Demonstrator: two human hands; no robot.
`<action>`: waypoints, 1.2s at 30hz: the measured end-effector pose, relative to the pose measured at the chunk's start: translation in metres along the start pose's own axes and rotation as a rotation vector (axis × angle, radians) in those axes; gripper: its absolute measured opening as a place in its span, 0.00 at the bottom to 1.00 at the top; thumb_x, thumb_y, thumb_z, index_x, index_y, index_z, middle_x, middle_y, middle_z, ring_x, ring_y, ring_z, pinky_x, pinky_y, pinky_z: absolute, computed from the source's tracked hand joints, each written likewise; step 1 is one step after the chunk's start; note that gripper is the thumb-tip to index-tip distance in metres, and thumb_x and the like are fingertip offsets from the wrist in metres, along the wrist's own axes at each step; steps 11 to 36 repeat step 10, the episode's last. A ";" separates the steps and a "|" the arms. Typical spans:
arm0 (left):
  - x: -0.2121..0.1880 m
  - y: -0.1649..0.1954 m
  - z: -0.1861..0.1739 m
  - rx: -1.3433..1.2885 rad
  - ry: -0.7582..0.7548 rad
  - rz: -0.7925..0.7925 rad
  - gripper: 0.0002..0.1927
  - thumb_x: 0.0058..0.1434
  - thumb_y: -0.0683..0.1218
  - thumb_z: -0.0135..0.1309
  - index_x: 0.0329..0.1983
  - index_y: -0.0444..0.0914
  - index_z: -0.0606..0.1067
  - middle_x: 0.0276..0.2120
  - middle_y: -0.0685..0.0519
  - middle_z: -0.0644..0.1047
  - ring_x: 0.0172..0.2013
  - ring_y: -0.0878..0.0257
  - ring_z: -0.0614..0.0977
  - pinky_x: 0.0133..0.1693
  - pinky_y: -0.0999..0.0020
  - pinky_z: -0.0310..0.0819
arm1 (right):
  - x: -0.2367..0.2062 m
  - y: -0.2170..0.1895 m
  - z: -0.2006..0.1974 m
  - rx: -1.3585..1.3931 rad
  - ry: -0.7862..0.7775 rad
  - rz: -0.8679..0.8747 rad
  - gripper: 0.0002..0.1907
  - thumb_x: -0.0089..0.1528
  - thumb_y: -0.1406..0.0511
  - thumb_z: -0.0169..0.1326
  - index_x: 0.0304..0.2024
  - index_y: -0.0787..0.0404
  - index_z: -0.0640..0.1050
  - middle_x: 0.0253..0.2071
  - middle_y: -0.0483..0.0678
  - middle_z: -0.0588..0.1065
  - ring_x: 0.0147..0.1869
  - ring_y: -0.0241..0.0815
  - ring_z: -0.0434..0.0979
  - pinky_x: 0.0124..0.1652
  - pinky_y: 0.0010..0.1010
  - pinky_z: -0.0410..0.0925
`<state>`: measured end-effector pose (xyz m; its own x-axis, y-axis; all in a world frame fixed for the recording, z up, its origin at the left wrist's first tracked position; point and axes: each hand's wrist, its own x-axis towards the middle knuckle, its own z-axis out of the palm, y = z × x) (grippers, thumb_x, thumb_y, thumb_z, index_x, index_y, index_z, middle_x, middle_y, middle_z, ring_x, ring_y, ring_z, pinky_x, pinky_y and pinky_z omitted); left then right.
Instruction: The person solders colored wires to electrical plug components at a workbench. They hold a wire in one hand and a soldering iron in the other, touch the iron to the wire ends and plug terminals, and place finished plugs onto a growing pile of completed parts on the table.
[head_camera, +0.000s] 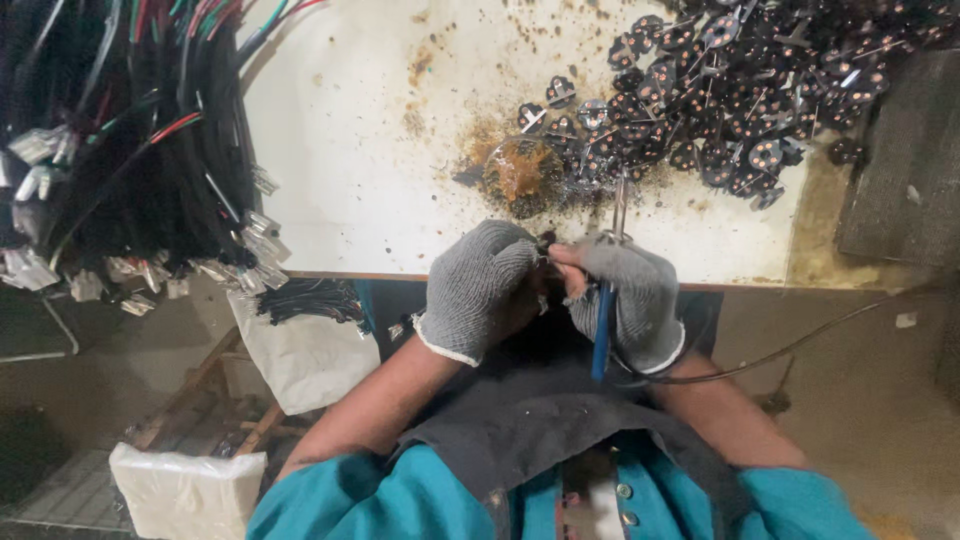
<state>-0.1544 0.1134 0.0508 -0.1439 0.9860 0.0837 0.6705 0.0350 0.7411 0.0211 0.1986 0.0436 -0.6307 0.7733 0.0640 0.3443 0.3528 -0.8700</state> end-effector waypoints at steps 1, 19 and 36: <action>-0.002 0.003 -0.005 -0.031 0.012 0.004 0.11 0.54 0.43 0.61 0.38 0.41 0.73 0.40 0.49 0.77 0.43 0.48 0.80 0.42 0.56 0.77 | -0.003 -0.004 0.002 0.048 0.030 -0.008 0.08 0.62 0.72 0.61 0.44 0.59 0.82 0.37 0.52 0.80 0.38 0.47 0.83 0.40 0.33 0.75; -0.017 0.023 -0.082 0.166 -0.579 -0.499 0.16 0.61 0.51 0.60 0.52 0.47 0.74 0.47 0.47 0.79 0.46 0.47 0.82 0.43 0.54 0.76 | 0.055 0.073 0.005 0.012 -0.002 0.054 0.06 0.60 0.70 0.64 0.40 0.60 0.84 0.36 0.51 0.81 0.39 0.46 0.83 0.41 0.33 0.74; -0.017 0.023 -0.082 0.166 -0.579 -0.499 0.16 0.61 0.51 0.60 0.52 0.47 0.74 0.47 0.47 0.79 0.46 0.47 0.82 0.43 0.54 0.76 | 0.055 0.073 0.005 0.012 -0.002 0.054 0.06 0.60 0.70 0.64 0.40 0.60 0.84 0.36 0.51 0.81 0.39 0.46 0.83 0.41 0.33 0.74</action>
